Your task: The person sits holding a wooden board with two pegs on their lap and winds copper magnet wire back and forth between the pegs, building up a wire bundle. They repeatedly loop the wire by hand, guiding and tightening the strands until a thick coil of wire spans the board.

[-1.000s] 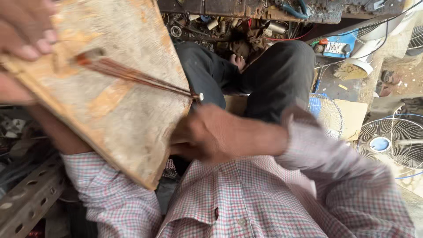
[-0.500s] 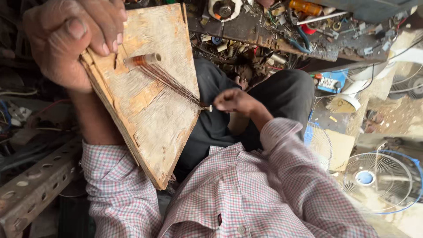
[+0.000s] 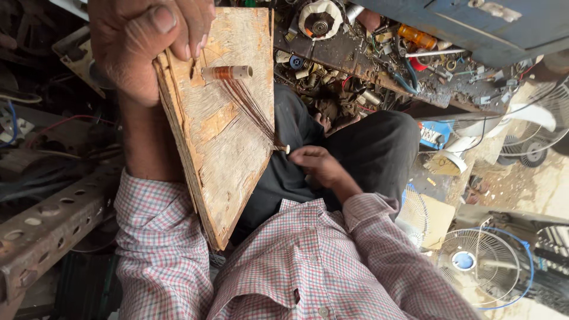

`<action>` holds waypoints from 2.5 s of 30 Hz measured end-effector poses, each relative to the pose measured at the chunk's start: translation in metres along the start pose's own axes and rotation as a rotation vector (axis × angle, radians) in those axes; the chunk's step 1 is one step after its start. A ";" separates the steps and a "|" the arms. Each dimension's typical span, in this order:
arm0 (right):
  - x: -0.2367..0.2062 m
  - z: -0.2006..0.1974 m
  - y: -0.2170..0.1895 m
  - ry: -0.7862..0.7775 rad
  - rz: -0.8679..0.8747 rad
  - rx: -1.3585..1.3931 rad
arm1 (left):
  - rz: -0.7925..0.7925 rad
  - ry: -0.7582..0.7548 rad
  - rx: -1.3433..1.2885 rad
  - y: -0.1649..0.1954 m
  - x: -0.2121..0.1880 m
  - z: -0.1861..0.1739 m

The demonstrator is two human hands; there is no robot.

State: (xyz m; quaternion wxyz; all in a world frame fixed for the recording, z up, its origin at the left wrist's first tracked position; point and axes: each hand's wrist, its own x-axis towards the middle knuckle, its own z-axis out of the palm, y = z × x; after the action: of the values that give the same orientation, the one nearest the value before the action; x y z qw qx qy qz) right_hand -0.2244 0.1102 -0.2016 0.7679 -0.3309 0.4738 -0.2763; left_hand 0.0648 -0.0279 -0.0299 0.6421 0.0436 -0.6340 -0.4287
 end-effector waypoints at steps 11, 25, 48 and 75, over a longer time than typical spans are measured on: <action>0.030 0.010 -0.001 0.365 -0.204 -0.321 | 0.000 -0.009 0.019 0.014 0.003 0.009; -0.079 0.084 -0.241 -0.252 -1.285 -1.317 | -0.119 -0.154 0.103 0.015 0.013 0.042; -0.081 0.084 -0.228 -0.330 -1.105 -1.240 | -0.132 -0.069 0.045 0.006 0.016 0.040; -0.007 0.053 -0.250 -0.131 -1.134 -1.186 | -0.136 -0.080 0.074 0.019 0.020 0.043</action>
State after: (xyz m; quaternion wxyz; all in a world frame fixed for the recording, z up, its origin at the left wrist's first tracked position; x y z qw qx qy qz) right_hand -0.2069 -0.0287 0.0116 0.2355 -0.8860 0.2564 -0.3063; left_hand 0.0338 -0.0071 0.0053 0.5837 0.0929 -0.6701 -0.4490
